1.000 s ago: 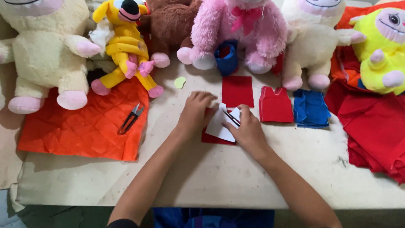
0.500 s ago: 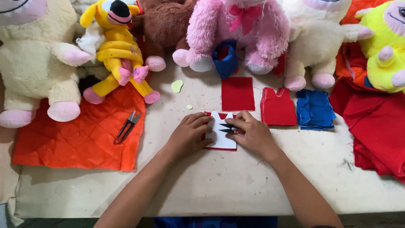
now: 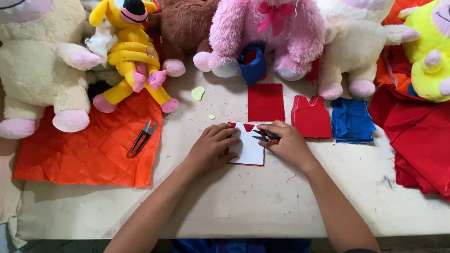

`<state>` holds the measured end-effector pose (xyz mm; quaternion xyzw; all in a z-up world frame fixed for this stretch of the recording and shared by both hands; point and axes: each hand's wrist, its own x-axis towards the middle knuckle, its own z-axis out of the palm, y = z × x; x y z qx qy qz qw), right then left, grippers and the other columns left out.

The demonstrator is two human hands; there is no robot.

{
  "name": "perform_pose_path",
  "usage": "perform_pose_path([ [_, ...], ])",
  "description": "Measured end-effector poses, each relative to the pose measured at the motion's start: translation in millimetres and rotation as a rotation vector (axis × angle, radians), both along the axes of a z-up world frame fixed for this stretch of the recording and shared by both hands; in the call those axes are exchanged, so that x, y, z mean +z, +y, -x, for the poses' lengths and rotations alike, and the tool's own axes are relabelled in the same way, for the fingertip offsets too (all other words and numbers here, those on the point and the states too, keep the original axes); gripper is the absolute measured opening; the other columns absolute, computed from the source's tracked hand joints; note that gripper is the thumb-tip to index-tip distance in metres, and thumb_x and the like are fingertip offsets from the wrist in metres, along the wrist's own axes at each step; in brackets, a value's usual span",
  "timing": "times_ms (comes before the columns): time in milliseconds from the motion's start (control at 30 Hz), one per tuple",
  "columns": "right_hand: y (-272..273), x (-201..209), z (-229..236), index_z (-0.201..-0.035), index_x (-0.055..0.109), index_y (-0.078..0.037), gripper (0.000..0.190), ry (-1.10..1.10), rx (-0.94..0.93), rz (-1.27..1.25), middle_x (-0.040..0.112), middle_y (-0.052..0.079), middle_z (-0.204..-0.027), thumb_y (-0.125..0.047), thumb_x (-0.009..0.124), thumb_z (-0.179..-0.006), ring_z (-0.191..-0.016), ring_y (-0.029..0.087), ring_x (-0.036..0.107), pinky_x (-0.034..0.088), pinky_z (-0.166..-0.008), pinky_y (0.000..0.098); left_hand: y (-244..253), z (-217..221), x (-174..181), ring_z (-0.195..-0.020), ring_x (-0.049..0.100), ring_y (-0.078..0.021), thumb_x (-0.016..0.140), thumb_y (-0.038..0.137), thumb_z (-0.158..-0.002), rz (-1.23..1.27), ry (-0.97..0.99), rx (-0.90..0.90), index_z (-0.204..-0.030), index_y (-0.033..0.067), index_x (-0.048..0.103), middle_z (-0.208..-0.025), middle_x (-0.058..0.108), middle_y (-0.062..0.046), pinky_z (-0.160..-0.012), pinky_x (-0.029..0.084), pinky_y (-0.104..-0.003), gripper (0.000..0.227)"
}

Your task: Tracing templates onto material and trimming fabric pieces using scissors to create components for plush toys.

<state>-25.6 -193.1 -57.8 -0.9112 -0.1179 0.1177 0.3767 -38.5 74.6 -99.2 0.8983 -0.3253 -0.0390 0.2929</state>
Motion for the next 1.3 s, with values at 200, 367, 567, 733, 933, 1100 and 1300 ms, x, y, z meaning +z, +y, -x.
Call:
perform_pose_path([
  [200, -3, 3, -4, -0.126, 0.073, -0.01, 0.045, 0.006, 0.021, -0.058, 0.071, 0.017, -0.102, -0.019, 0.082, -0.084, -0.097, 0.037, 0.071, 0.059, -0.084, 0.0451, -1, 1, 1, -0.143, 0.044, -0.0348, 0.077, 0.022, -0.09, -0.012, 0.005, 0.005, -0.129, 0.015, 0.07, -0.141, 0.062, -0.014, -0.122, 0.028, -0.054, 0.04],
  [367, -4, -5, -3, -0.12, 0.077, -0.011, 0.036, -0.094, 0.007, -0.092, 0.074, 0.017, -0.096, -0.019, 0.08, -0.085, -0.091, 0.036, 0.072, 0.058, -0.082, 0.0462, -2, 3, 2, -0.143, 0.045, -0.0341, 0.076, 0.022, -0.09, -0.02, -0.006, 0.011, -0.128, 0.0153, 0.071, -0.14, 0.063, -0.013, -0.121, 0.029, -0.053, 0.038],
  [567, -6, -11, -5, -0.115, 0.078, -0.008, 0.023, -0.062, -0.055, -0.179, 0.074, 0.018, -0.089, -0.016, 0.067, -0.096, -0.087, 0.033, 0.072, 0.057, -0.082, 0.0448, -3, 6, 3, -0.143, 0.045, -0.0347, 0.077, 0.02, -0.09, -0.013, 0.005, 0.03, -0.127, 0.0151, 0.072, -0.14, 0.063, -0.014, -0.122, 0.029, -0.054, 0.038],
  [733, -4, 5, -4, -0.123, 0.075, -0.008, 0.029, 0.014, -0.079, -0.235, 0.067, 0.009, -0.072, -0.011, 0.061, -0.098, -0.07, 0.019, 0.064, 0.055, -0.072, 0.0357, -4, 5, 5, -0.143, 0.045, -0.0347, 0.077, 0.019, -0.09, -0.008, 0.009, 0.042, -0.127, 0.0151, 0.072, -0.139, 0.064, -0.014, -0.122, 0.029, -0.054, 0.037],
  [933, -5, -5, -5, -0.12, 0.078, -0.012, 0.027, 0.036, -0.117, -0.297, 0.075, 0.013, -0.08, -0.009, 0.067, -0.096, -0.069, 0.018, 0.066, 0.057, -0.07, 0.0354, -4, 5, 8, -0.144, 0.044, -0.0342, 0.076, 0.019, -0.091, -0.021, 0.015, 0.037, -0.127, 0.0153, 0.072, -0.14, 0.063, -0.013, -0.123, 0.028, -0.053, 0.037],
  [1100, -3, 3, -3, -0.119, 0.076, -0.01, 0.027, 0.045, -0.145, -0.323, 0.067, 0.007, -0.066, -0.005, 0.065, -0.094, -0.062, 0.014, 0.064, 0.055, -0.061, 0.0291, -4, 5, 8, -0.143, 0.045, -0.0358, 0.076, 0.019, -0.09, -0.003, 0.01, 0.037, -0.125, 0.0132, 0.072, -0.139, 0.063, -0.015, -0.122, 0.028, -0.053, 0.036],
  [1300, -1, 9, 2, -0.118, 0.077, -0.003, 0.025, 0.007, -0.053, -0.229, 0.076, 0.023, -0.097, -0.007, 0.067, -0.096, -0.091, 0.037, 0.074, 0.057, -0.084, 0.0441, -3, 5, 11, -0.144, 0.043, -0.0356, 0.076, 0.017, -0.09, 0.007, 0.049, 0.04, -0.127, 0.0133, 0.071, -0.14, 0.063, -0.015, -0.123, 0.026, -0.053, 0.037],
])
